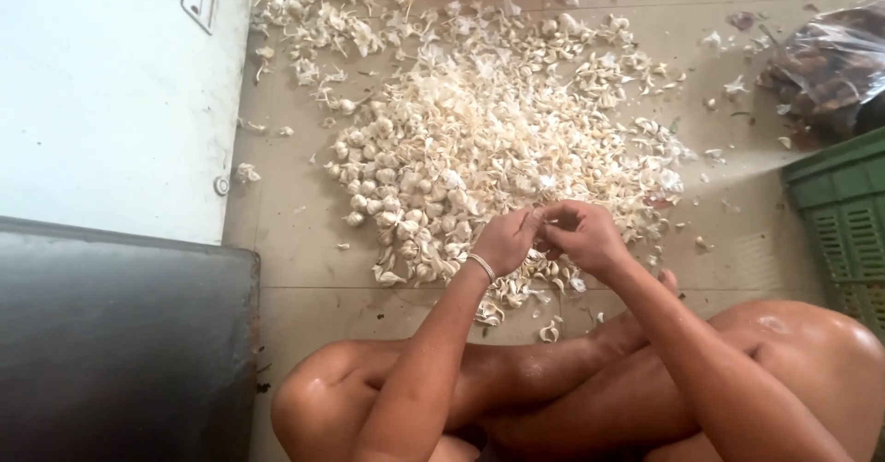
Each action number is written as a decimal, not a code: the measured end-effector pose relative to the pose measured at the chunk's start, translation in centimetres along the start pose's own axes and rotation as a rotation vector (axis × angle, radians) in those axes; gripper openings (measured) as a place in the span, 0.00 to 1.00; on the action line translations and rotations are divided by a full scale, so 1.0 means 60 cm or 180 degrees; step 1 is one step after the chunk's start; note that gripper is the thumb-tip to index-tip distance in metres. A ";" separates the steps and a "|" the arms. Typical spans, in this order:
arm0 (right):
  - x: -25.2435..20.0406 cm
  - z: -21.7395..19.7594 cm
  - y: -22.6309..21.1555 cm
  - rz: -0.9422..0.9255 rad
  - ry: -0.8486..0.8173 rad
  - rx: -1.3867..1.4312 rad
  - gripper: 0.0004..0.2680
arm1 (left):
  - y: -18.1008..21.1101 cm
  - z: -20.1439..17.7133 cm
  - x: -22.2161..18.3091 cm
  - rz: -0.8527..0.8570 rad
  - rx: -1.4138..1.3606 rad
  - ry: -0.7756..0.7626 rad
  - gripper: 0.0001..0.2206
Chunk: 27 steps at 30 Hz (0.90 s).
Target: The person sits on the floor and peels garlic cloves by hand, separating the skins from the cloves. A second person briefly joins to help peel some of the garlic. The peeled cloves and skins accumulate on the floor.
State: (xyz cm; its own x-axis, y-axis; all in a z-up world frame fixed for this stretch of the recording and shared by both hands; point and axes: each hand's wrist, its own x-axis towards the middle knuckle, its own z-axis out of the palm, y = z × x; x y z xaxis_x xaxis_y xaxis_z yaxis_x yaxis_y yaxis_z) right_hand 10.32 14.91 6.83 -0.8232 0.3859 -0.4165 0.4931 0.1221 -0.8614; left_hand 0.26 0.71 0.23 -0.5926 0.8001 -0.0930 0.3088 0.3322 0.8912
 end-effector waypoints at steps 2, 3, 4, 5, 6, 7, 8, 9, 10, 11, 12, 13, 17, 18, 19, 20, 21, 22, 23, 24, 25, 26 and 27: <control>0.007 -0.007 0.013 -0.0036 -0.0242 0.0273 0.08 | 0.006 0.001 -0.004 0.0140 -0.0187 0.0292 0.24; 0.006 -0.008 0.007 -0.0018 -0.0255 0.0270 0.08 | 0.005 0.002 -0.005 0.0120 -0.0197 0.0291 0.24; 0.005 -0.010 0.000 0.0017 -0.0310 0.0476 0.08 | 0.006 0.003 -0.005 0.0126 -0.0366 0.0363 0.23; 0.004 -0.012 -0.006 0.0053 -0.0364 0.0681 0.08 | 0.007 0.004 -0.005 0.0132 -0.0534 0.0435 0.22; 0.004 -0.013 -0.007 0.0057 -0.0365 0.0684 0.08 | -0.001 0.012 -0.004 0.0127 -0.0533 0.0432 0.22; 0.003 -0.013 -0.008 0.0106 -0.0382 0.0850 0.08 | -0.009 0.020 -0.005 0.0226 -0.0798 0.0507 0.22; 0.003 -0.014 -0.009 0.0151 -0.0393 0.1017 0.08 | -0.017 0.027 -0.004 0.0331 -0.1059 0.0580 0.22; 0.003 -0.014 -0.009 0.0150 -0.0391 0.1023 0.08 | -0.021 0.030 -0.004 0.0331 -0.1054 0.0575 0.22; 0.002 -0.016 -0.008 0.0248 -0.0350 0.1026 0.08 | -0.024 0.034 -0.003 0.0245 -0.1202 0.0515 0.21; 0.001 -0.017 -0.008 0.0346 -0.0309 0.1028 0.07 | -0.028 0.037 -0.003 0.0158 -0.1349 0.0454 0.21; 0.001 -0.018 -0.004 0.0346 -0.0297 0.1032 0.07 | -0.033 0.038 -0.002 0.0163 -0.1350 0.0443 0.21; 0.002 -0.019 -0.001 0.0290 -0.0360 0.1293 0.07 | -0.038 0.039 -0.001 -0.0141 -0.1886 0.0375 0.21; -0.003 -0.016 0.002 -0.0029 -0.0531 0.1691 0.07 | -0.013 0.002 -0.012 -0.0581 -0.2944 -0.0039 0.20; -0.005 -0.014 -0.006 -0.0051 -0.0524 0.1696 0.07 | -0.013 0.004 -0.008 -0.0564 -0.2929 -0.0044 0.20; -0.007 -0.011 -0.013 -0.0181 -0.0464 0.1537 0.08 | -0.013 0.007 -0.005 -0.0474 -0.2805 0.0246 0.19; -0.010 -0.010 -0.020 -0.0301 -0.0407 0.1366 0.09 | -0.013 0.013 -0.003 -0.0387 -0.2693 0.0540 0.18; -0.012 -0.009 -0.029 -0.0312 -0.0403 0.1358 0.09 | 0.000 0.009 -0.003 -0.0373 -0.2695 0.0541 0.18; -0.016 -0.007 -0.036 -0.0209 -0.0394 0.1458 0.10 | 0.011 0.006 -0.006 -0.0120 -0.1848 0.0886 0.18; -0.019 -0.005 -0.043 -0.0106 -0.0385 0.1558 0.12 | 0.023 0.003 -0.008 0.0136 -0.0991 0.1206 0.18; -0.015 -0.003 -0.037 -0.0110 -0.0386 0.1549 0.12 | 0.010 0.014 -0.002 0.0141 -0.0996 0.1213 0.18; -0.012 -0.001 -0.031 -0.0109 -0.0446 0.1382 0.12 | -0.004 0.024 0.004 0.0080 -0.0895 0.1121 0.19; -0.009 0.002 -0.024 -0.0100 -0.0513 0.1219 0.12 | -0.018 0.035 0.008 0.0010 -0.0790 0.1030 0.21; -0.002 0.003 -0.011 -0.0098 -0.0523 0.1213 0.12 | -0.016 0.034 0.008 0.0004 -0.0792 0.1040 0.21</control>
State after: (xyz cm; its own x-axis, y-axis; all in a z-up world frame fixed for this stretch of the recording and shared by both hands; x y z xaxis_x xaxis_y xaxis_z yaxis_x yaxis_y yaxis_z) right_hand 10.03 14.61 7.40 -0.8851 0.2325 -0.4031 0.3533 -0.2280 -0.9073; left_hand 1.19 1.80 -1.55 -0.8097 0.5866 0.0185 0.1441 0.1682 0.9752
